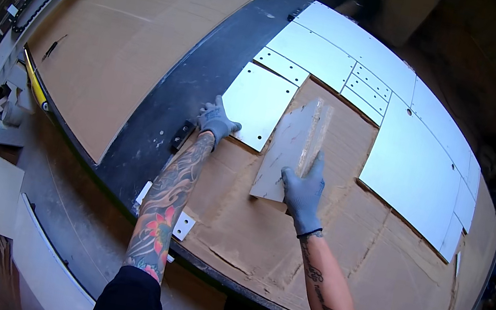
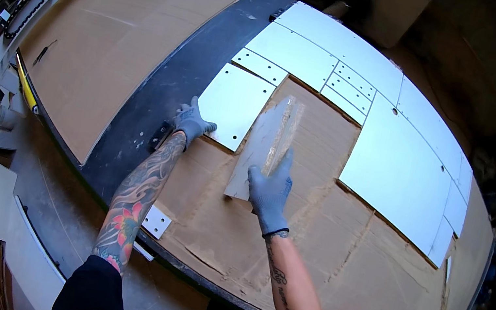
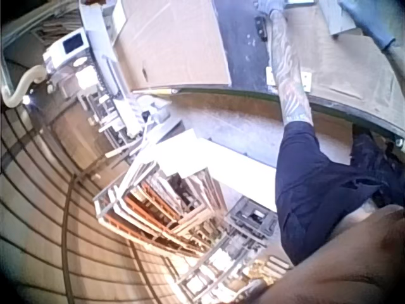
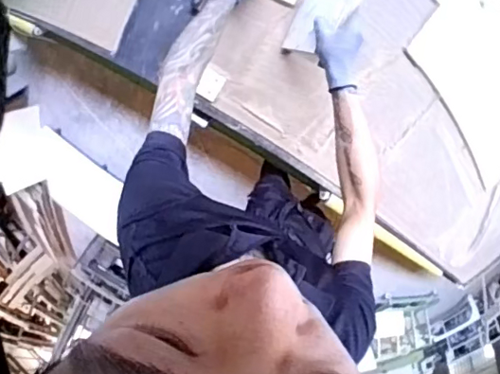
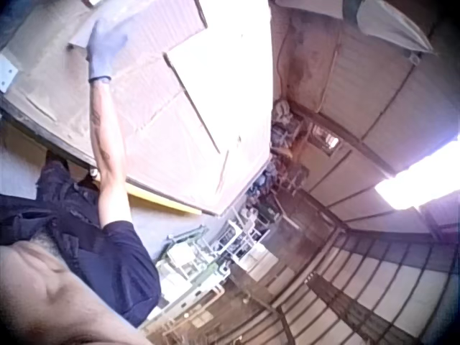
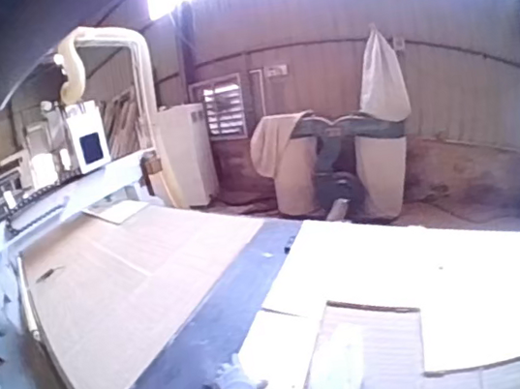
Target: The person organizes white rectangular panels and smaller wooden pieces on a large workbench in a workshop. They pick up, stack, and move the panels between the workbench and a nearby green metal rack, arranging them into neat piles.
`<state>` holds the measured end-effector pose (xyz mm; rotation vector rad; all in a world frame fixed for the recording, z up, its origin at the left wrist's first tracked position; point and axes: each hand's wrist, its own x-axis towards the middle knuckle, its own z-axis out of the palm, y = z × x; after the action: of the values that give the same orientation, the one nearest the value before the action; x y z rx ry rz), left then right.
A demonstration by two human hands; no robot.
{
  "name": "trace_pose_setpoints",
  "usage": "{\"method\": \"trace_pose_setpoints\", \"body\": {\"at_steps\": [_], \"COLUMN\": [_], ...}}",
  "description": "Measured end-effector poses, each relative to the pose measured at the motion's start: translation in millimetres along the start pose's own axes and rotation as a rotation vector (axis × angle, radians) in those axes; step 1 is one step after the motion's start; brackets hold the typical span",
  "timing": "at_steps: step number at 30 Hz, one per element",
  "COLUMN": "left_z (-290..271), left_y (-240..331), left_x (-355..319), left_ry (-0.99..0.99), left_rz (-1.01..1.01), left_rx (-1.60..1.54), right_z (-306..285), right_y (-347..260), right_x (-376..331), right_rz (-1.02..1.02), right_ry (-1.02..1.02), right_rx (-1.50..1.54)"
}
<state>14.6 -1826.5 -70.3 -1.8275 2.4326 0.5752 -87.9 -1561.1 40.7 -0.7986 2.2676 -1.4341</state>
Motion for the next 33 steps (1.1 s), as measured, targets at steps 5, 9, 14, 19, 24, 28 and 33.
{"method": "trace_pose_setpoints", "body": {"at_steps": [5,9,14,19,24,28,33], "left_z": [2.1,-11.2,-37.0,-75.3,-64.2,-46.7,-18.9], "left_y": [1.6,-20.3,12.8,69.1,52.4,42.6,30.3], "left_x": [-7.8,11.0,6.8,-113.7,-236.5,-315.6,-363.6], "left_ry": [0.050,0.159,-0.032,0.013,0.042,0.011,-0.023], "left_rz": [0.013,0.131,0.466,0.498,0.547,0.522,0.447], "left_rx": [-0.141,-0.511,-0.557,-0.330,-0.285,-0.279,-0.217], "right_z": [-1.7,-3.7,-5.2,-51.7,-81.3,-90.4,-91.0], "right_y": [2.5,-4.7,-1.1,2.4,-3.4,1.2,9.9], "right_x": [-3.7,-8.5,-28.6,-70.1,-114.8,-144.3,-172.2], "right_rz": [0.000,0.040,-0.057,-0.038,0.008,0.082,0.103], "right_ry": [0.027,0.000,0.041,0.067,0.078,0.087,0.080], "right_rx": [-0.027,-0.023,-0.100,-0.145,-0.067,-0.039,-0.073]}}
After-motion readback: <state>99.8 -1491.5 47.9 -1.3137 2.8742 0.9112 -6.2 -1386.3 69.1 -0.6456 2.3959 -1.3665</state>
